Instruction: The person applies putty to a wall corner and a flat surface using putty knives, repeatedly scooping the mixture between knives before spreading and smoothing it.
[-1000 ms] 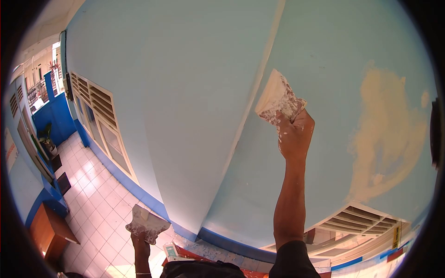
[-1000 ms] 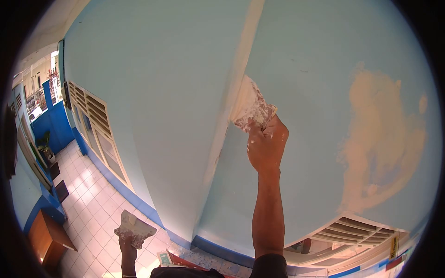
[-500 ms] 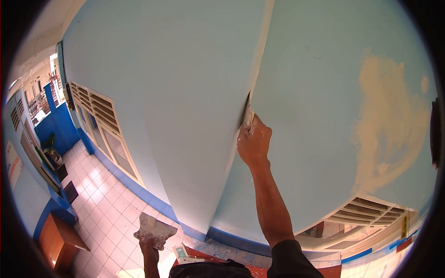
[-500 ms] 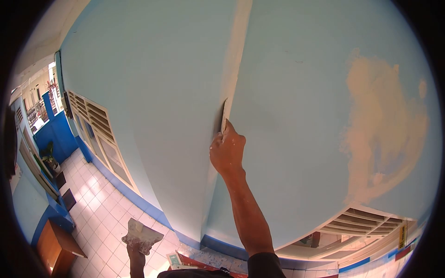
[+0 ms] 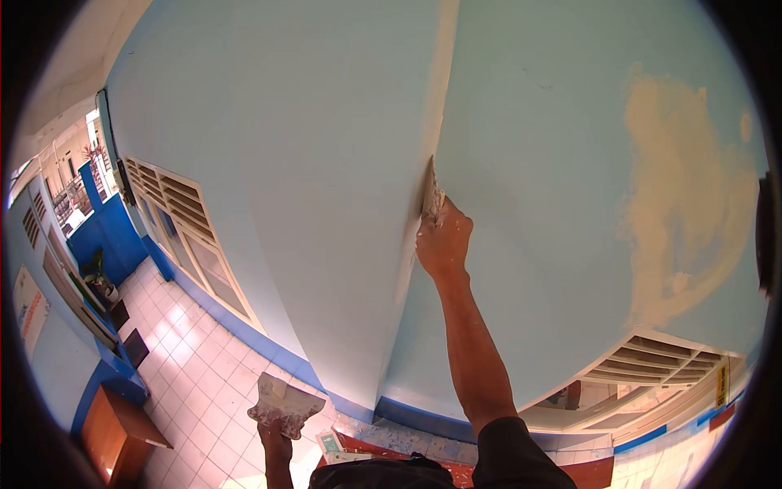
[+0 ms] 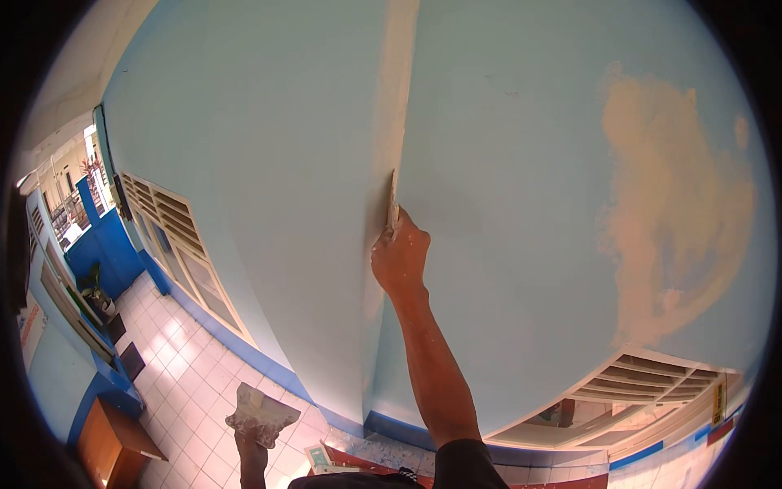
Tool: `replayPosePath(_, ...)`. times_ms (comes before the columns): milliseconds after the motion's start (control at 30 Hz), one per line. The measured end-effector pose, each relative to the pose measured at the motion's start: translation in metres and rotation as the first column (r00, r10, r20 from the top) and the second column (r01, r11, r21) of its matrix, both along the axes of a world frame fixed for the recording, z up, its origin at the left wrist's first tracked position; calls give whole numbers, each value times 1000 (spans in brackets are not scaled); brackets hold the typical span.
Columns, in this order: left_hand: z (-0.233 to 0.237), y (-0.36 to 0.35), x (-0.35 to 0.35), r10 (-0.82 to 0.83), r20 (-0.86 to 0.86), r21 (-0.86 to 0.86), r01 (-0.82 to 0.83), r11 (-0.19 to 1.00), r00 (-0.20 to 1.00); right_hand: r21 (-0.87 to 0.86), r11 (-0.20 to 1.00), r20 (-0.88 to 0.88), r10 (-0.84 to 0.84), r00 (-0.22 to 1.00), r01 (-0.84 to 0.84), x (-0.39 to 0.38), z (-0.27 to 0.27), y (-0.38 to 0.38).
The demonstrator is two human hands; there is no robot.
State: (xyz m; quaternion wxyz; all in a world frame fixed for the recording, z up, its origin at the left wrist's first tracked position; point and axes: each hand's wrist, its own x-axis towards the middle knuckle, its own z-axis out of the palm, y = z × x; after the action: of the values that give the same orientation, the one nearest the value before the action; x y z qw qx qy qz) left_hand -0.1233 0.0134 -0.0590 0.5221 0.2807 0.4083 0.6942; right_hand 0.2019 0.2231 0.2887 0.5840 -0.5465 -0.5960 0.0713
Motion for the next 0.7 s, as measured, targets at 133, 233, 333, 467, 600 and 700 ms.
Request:
replayPosePath(133,-8,-1,-1,-19,6,7,19,1000,1000,132,988,-27,87,996,-82,9,-18,-39)
replayPosePath(233,-9,2,-1,0,-37,-9,-1,1000,999,-39,994,-314,87,946,-104,26,-15,-49)
replayPosePath(333,-13,7,-4,-9,-37,13,10,1000,999,-10,999,-79,-51,996,51,42,-48,-3)
replayPosePath(467,-3,4,3,-8,-48,28,10,1000,999,92,981,103,-180,978,170,12,-71,30)
replayPosePath(600,-18,-11,-10,74,44,2,-74,997,996,-32,998,129,-50,990,55,-4,-70,26)
replayPosePath(700,-20,-14,-16,9,52,17,-10,1000,999,-81,995,42,56,998,-53,-7,-79,16)
